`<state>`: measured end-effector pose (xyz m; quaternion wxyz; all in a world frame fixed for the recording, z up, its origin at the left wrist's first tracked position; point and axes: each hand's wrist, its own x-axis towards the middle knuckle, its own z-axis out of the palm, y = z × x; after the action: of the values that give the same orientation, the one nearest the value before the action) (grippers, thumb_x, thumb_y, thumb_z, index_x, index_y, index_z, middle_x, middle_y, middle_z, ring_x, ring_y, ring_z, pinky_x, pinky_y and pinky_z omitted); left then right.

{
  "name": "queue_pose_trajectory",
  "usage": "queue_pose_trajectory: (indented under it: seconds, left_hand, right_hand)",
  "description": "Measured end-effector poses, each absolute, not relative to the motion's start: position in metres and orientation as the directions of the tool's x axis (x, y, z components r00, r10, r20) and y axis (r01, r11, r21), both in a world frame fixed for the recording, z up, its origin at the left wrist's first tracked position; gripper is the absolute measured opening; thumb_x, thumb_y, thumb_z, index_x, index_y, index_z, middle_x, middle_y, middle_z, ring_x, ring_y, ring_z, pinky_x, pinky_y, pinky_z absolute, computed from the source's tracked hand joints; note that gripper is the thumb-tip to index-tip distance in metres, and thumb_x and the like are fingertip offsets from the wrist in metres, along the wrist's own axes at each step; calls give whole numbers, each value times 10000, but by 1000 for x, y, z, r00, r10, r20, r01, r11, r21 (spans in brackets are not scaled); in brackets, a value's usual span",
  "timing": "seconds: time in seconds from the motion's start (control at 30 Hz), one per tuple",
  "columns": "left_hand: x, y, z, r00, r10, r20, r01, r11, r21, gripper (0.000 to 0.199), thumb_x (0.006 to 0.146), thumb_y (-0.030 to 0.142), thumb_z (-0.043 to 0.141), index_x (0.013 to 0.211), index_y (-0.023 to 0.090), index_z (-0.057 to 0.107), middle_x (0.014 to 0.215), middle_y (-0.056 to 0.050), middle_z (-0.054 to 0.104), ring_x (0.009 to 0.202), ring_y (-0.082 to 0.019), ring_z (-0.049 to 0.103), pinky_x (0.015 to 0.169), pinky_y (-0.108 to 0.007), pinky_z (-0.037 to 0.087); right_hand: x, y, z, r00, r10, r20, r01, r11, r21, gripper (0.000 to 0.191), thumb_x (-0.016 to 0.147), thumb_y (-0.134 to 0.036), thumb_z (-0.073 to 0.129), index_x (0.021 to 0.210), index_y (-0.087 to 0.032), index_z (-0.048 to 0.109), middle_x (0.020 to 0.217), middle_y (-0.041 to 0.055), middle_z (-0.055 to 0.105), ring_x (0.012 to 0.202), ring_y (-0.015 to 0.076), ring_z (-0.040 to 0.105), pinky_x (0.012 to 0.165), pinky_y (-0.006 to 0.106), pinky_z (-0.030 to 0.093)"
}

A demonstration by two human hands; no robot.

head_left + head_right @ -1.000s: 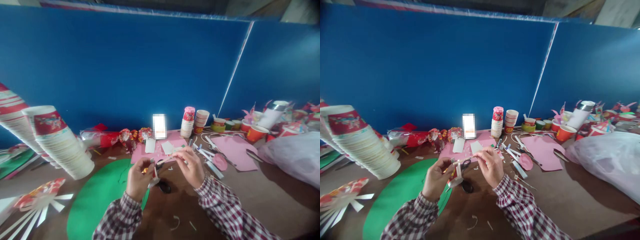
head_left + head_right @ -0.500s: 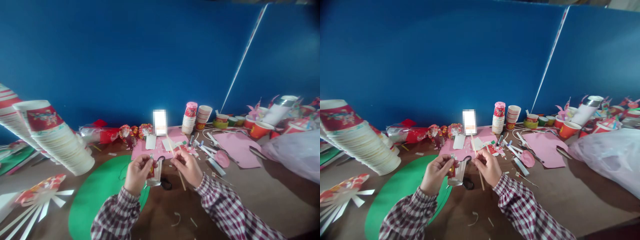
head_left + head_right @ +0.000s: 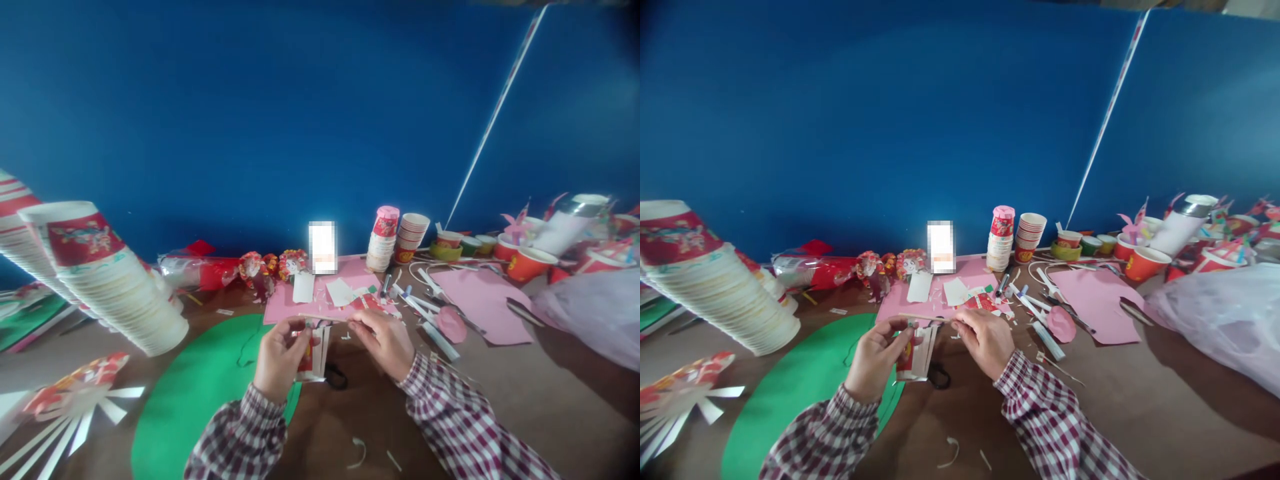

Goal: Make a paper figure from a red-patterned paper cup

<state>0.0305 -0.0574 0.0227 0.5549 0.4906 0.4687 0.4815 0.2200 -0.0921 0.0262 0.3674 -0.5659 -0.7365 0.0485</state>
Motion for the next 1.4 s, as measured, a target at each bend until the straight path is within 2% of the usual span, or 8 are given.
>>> queue_pose_trajectory:
  seconds: [0.6, 0.8, 0.9, 1.1, 1.17, 1.27, 1.33, 1.4]
  left_hand:
    - [28, -58, 23, 79, 996, 46, -30, -44, 999, 294, 666, 391, 629, 762, 114, 612, 528, 2, 590, 348, -44, 417, 322, -146, 324]
    - [33, -62, 16, 112, 988, 106, 43, -111, 993, 271, 660, 388, 632, 772, 141, 651, 685, -47, 670, 555, -131, 582, 469, -199, 454]
    - [30, -62, 22, 115, 985, 129, 61, -137, 989, 314, 655, 371, 639, 870, 143, 656, 755, -58, 684, 666, -157, 613, 577, -229, 495]
    - [23, -56, 28, 78, 993, 89, 108, -98, 989, 337, 692, 377, 593, 918, 131, 637, 658, -31, 655, 387, -67, 454, 358, -179, 356]
    - [22, -55, 26, 48, 991, 122, 128, -127, 984, 291, 655, 360, 631, 848, 142, 649, 694, -39, 662, 475, -94, 520, 413, -184, 388]
    - [20, -52, 22, -11, 974, 227, 285, -215, 934, 272, 628, 367, 653, 822, 176, 657, 796, -49, 660, 695, -157, 585, 544, -213, 437]
    - [18, -51, 18, -60, 962, 266, 381, -224, 897, 355, 634, 394, 642, 927, 193, 631, 913, -62, 634, 822, -189, 575, 633, -251, 452]
    - [16, -49, 13, -105, 963, 247, 412, -184, 893, 457, 632, 414, 640, 1023, 186, 580, 1004, -82, 593, 931, -216, 544, 741, -304, 444]
  right_hand:
    - [221, -90, 28, -135, 852, 505, 854, 359, -377, 203, 888, -278, 402, 842, -197, 583, 786, 45, 614, 758, 173, 548, 679, 265, 384]
    - [212, -96, 34, -170, 857, 486, 821, 396, -411, 189, 892, -286, 402, 897, -204, 573, 842, 46, 601, 801, 166, 540, 696, 256, 380]
    - [212, -96, 33, -185, 867, 463, 824, 394, -408, 215, 901, -296, 382, 881, -202, 575, 837, 42, 598, 796, 156, 543, 685, 242, 378]
    - [229, -88, 21, -43, 910, 412, 921, 196, -336, 202, 894, -296, 386, 899, -227, 576, 853, 34, 607, 786, 162, 561, 660, 251, 386]
    - [237, -83, 15, -11, 934, 357, 958, 112, -264, 170, 871, -281, 431, 853, -224, 590, 834, 44, 610, 783, 177, 563, 644, 262, 389]
    - [244, -79, 9, 7, 941, 340, 987, 48, -153, 133, 821, -288, 513, 797, -196, 606, 821, 82, 611, 802, 221, 553, 657, 299, 393]
    - [243, -80, 9, 6, 925, 380, 987, 56, -151, 143, 817, -295, 517, 835, -186, 607, 853, 97, 611, 819, 227, 547, 674, 308, 391]
    - [234, -83, 12, -9, 923, 384, 968, 104, -228, 171, 850, -295, 463, 866, -192, 599, 833, 75, 618, 779, 196, 558, 657, 287, 386]
